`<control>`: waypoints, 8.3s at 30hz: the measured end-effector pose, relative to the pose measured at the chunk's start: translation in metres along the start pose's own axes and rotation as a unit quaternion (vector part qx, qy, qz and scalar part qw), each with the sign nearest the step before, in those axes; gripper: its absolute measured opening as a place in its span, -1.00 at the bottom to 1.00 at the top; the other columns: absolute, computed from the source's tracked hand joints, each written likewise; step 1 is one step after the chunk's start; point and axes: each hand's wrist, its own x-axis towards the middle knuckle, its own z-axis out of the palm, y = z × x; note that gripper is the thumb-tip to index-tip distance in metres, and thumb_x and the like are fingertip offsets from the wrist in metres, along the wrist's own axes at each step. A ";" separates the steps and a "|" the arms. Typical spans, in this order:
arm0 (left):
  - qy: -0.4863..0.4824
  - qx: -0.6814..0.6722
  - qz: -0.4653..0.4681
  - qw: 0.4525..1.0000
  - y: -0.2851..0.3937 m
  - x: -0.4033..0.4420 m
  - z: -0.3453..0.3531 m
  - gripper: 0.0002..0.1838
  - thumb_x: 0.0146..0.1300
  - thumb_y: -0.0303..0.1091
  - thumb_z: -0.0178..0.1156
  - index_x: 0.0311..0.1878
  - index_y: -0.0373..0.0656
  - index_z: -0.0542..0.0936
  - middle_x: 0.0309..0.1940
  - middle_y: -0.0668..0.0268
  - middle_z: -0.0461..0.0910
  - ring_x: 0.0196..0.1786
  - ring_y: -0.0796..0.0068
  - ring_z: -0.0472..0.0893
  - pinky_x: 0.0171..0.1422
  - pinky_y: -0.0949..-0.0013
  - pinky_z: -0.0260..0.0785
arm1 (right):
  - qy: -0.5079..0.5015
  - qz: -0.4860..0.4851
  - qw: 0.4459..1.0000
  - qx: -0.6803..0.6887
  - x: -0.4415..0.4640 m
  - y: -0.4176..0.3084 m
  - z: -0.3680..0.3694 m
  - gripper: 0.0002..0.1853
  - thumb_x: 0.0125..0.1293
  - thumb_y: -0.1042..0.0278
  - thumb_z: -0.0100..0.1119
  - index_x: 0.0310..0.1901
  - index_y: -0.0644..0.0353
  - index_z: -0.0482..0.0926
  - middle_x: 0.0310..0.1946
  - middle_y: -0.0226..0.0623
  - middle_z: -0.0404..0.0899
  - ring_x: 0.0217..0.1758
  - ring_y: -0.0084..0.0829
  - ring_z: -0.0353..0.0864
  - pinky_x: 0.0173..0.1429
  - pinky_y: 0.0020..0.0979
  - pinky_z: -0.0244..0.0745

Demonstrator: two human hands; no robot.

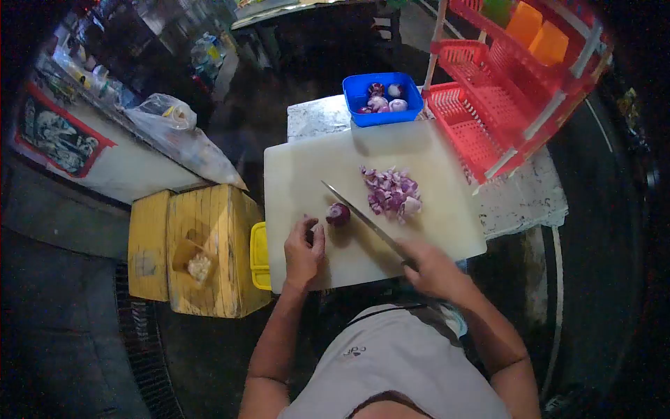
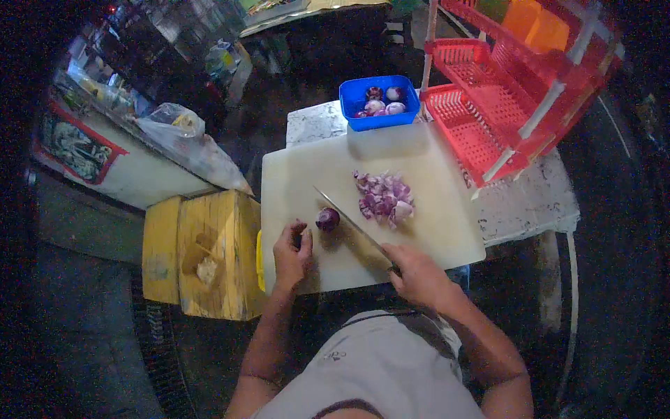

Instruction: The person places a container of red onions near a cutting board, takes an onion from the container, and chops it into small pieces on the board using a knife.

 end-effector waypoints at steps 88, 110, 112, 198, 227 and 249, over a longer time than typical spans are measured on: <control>-0.178 0.093 0.077 0.977 0.009 0.070 0.016 -0.61 0.37 -0.39 0.27 0.23 -0.21 0.51 -0.12 0.01 0.71 -0.13 0.00 0.71 -0.03 0.10 0.54 | 0.009 0.088 0.995 0.054 0.019 -0.001 -0.006 -0.20 0.32 0.42 0.09 0.61 0.13 0.10 -0.02 0.32 0.61 0.06 0.21 0.63 0.22 0.00 0.50; -0.202 0.096 0.072 0.972 0.008 0.028 0.005 -0.50 0.30 -0.34 0.33 0.26 -0.36 0.53 -0.01 0.00 0.70 -0.14 0.35 0.71 -0.02 0.29 0.56 | 0.024 0.056 0.998 0.024 0.016 0.022 -0.005 -0.29 0.33 0.39 0.17 0.52 0.19 0.24 -0.09 0.26 0.65 -0.05 0.23 0.65 0.07 0.08 0.55; -0.213 0.118 0.053 0.969 0.016 0.034 0.010 -0.49 0.28 -0.34 0.36 0.25 -0.36 0.54 -0.01 -0.01 0.70 -0.13 0.35 0.72 0.00 0.31 0.56 | 0.030 0.046 0.998 0.008 0.016 0.019 -0.003 -0.31 0.32 0.41 0.17 0.49 0.21 0.27 -0.07 0.24 0.65 -0.02 0.23 0.64 0.08 0.08 0.55; -0.354 0.067 -0.072 0.930 0.021 0.078 -0.009 -0.31 0.36 -0.28 0.37 0.47 -0.19 0.31 -0.18 0.04 0.72 -0.18 0.27 0.69 0.06 0.20 0.52 | -0.089 0.048 0.980 -0.173 -0.038 0.002 -0.037 -0.18 0.27 0.54 0.08 0.59 -0.16 0.18 -0.36 -0.07 0.68 -0.32 0.04 0.74 -0.25 0.03 0.60; -0.485 0.109 0.113 0.861 0.007 0.127 -0.010 -0.59 0.23 -0.22 0.48 0.15 0.06 0.69 -0.13 0.15 0.54 -0.14 0.23 0.57 0.02 0.22 0.48 | -0.154 0.055 0.943 -0.290 -0.027 -0.040 -0.057 -0.12 0.25 0.51 0.14 0.62 -0.11 0.12 -0.41 -0.13 0.67 -0.37 -0.05 0.74 -0.30 -0.03 0.61; -0.457 0.108 0.070 0.880 0.007 0.119 -0.010 -0.61 0.20 -0.28 0.50 0.12 0.04 0.70 -0.18 0.16 0.54 -0.17 0.20 0.63 -0.02 0.18 0.51 | -0.153 0.045 0.936 -0.312 -0.033 -0.055 -0.058 -0.11 0.23 0.56 0.13 0.62 -0.10 0.11 -0.40 -0.15 0.67 -0.37 -0.09 0.74 -0.29 -0.07 0.61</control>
